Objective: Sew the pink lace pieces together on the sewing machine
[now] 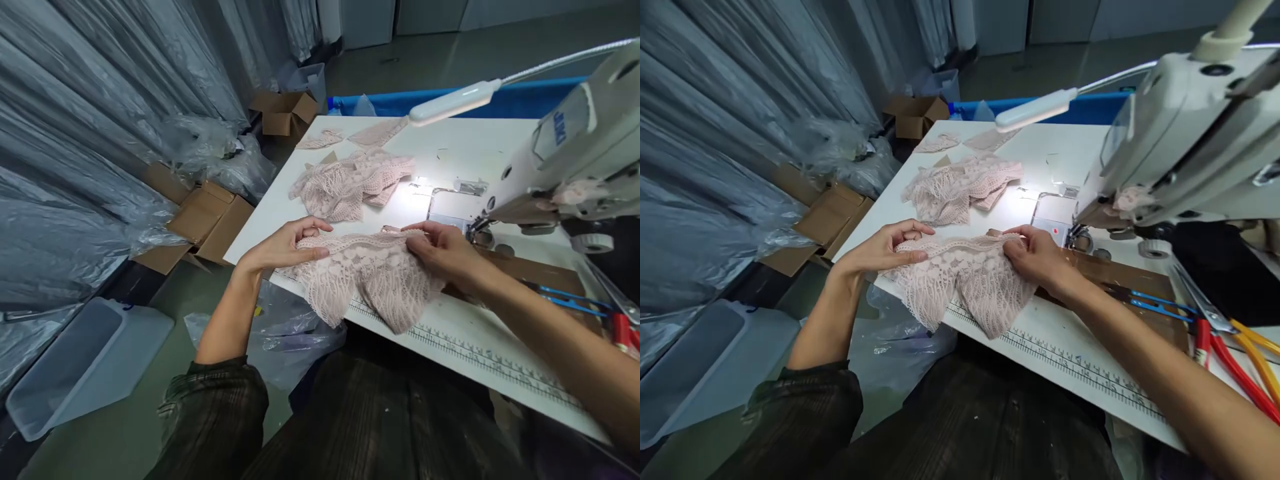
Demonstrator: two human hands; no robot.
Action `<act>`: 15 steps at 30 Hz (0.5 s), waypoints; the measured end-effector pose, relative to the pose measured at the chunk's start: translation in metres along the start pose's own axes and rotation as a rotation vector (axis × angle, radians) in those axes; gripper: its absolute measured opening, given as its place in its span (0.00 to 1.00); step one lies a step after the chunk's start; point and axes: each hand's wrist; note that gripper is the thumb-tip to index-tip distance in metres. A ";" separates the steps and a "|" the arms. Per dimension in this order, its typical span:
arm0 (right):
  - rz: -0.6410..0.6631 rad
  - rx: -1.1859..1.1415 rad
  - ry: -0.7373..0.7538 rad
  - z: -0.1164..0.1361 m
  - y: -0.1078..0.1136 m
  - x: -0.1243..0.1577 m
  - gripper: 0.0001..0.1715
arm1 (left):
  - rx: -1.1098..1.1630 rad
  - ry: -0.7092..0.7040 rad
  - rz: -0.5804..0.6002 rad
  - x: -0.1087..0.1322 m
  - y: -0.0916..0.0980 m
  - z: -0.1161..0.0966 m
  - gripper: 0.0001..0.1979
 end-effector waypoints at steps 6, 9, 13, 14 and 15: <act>-0.095 0.331 0.130 0.012 -0.023 -0.030 0.30 | -0.342 0.254 -0.187 0.002 0.037 0.017 0.18; -0.143 0.301 0.227 0.012 -0.025 -0.026 0.32 | -0.481 0.251 -0.351 -0.009 0.050 0.016 0.16; -0.149 0.295 0.351 0.000 -0.018 -0.006 0.28 | -0.544 0.079 -0.526 -0.040 0.050 0.005 0.13; -0.148 0.316 0.379 -0.004 -0.016 0.001 0.27 | -0.547 0.016 -0.521 -0.051 0.047 0.002 0.13; -0.149 0.340 0.411 -0.007 -0.014 0.008 0.26 | -0.555 -0.048 -0.490 -0.062 0.043 -0.002 0.12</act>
Point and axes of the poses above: each hand's wrist, its own x-axis away from the middle knuckle, its own y-axis out of the back of the hand, z = x × y, and after that the axes turned 10 degrees about z, right-handed
